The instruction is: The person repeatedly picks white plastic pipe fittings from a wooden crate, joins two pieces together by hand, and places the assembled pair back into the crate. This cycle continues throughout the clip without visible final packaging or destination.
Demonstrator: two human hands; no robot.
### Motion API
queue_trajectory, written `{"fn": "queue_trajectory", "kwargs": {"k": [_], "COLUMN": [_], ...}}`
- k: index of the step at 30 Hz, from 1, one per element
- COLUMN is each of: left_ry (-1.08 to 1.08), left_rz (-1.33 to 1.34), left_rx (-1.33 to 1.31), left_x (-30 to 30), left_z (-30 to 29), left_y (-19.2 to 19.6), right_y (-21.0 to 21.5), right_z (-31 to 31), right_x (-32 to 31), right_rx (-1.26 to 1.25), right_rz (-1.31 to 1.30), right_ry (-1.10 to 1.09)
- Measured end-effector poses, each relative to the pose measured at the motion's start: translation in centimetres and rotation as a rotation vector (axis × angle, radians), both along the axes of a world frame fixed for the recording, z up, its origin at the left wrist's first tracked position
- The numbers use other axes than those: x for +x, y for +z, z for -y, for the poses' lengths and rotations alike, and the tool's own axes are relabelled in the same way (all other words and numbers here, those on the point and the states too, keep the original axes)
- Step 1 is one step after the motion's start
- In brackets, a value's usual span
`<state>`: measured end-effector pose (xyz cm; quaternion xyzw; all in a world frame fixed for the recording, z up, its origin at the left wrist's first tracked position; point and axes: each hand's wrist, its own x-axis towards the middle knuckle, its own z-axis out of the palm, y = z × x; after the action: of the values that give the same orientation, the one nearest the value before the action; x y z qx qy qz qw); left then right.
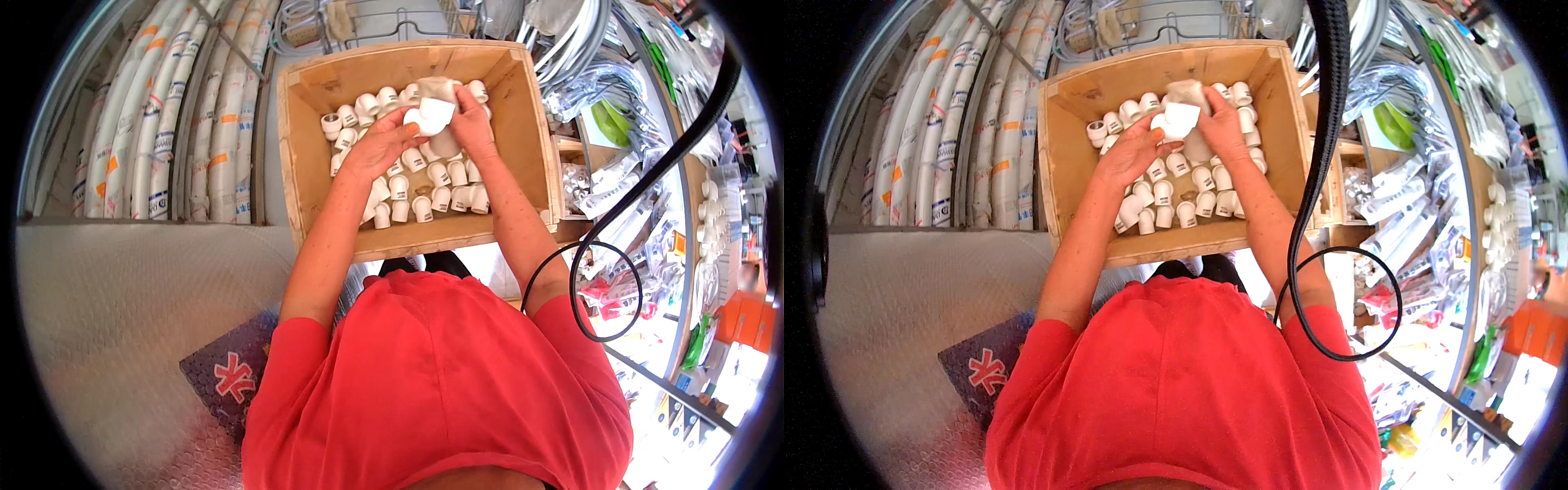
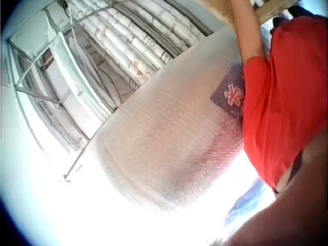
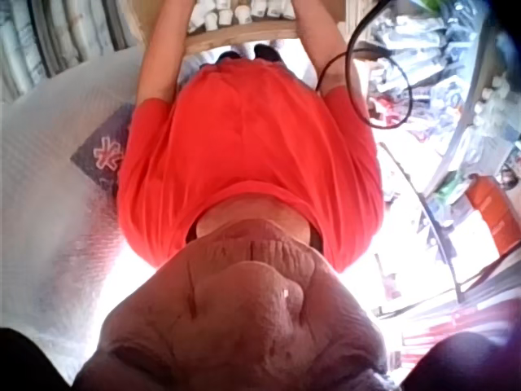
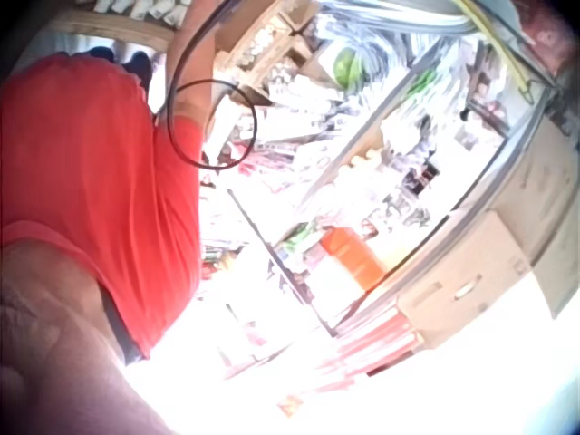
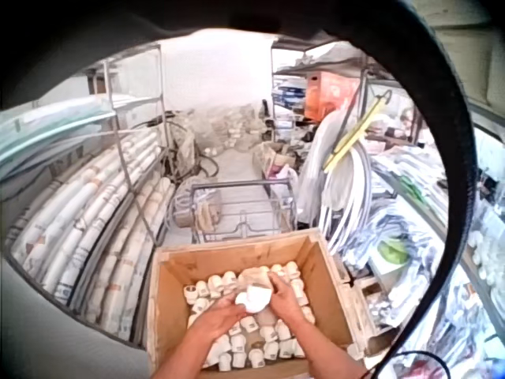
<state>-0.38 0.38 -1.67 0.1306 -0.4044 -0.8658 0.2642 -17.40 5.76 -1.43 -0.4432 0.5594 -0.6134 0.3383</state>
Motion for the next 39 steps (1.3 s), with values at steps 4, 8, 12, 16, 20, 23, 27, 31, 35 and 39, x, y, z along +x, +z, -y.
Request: {"fn": "queue_trajectory", "kwargs": {"k": [4, 8, 12, 16, 20, 23, 27, 31, 35, 39], "left_ry": [-0.037, -0.023, 0.024, 0.108, 0.145, 0.169, 0.212, 0.215, 0.183, 0.182], "left_rz": [0.047, 0.053, 0.063, 0.039, 0.034, 0.097, 0.152, 0.151, 0.092, 0.116], "left_rx": [-0.036, 0.042, 0.109, 0.150, 0.109, 0.053, -0.011, -0.082, -0.047, -0.066], "left_x": [-0.1, -0.2, 0.2, -1.3, -3.9, -5.5, -7.6, -9.8, -11.3, -12.3], "left_z": [-0.6, -0.2, 1.5, 1.6, 0.4, -1.3, -3.1, -4.7, -6.1, -6.9], "left_y": [0.2, 0.6, -1.4, -0.2, 0.4, 1.8, 2.9, 4.1, 5.0, 4.6], "right_y": [-1.3, 0.4, 1.9, 4.0, 7.0, 7.5, 6.8, 7.1, 9.4, 10.1], "right_z": [-0.3, -0.2, -0.6, -2.0, -4.5, -5.7, -6.8, -7.9, -10.2, -12.0], "right_x": [0.7, 0.5, 0.0, -2.1, -4.1, -4.7, -5.7, -6.9, -8.5, -11.4], "right_rx": [-0.092, -0.001, 0.003, 0.104, 0.130, 0.140, 0.090, -0.012, 0.043, -0.056], "right_rz": [-0.230, -0.343, -0.489, -0.461, -0.455, -0.424, -0.347, -0.184, 0.073, 0.295], "right_ry": [-0.048, 0.037, 0.039, 0.103, 0.181, 0.071, -0.044, -0.086, -0.061, -0.036]}}
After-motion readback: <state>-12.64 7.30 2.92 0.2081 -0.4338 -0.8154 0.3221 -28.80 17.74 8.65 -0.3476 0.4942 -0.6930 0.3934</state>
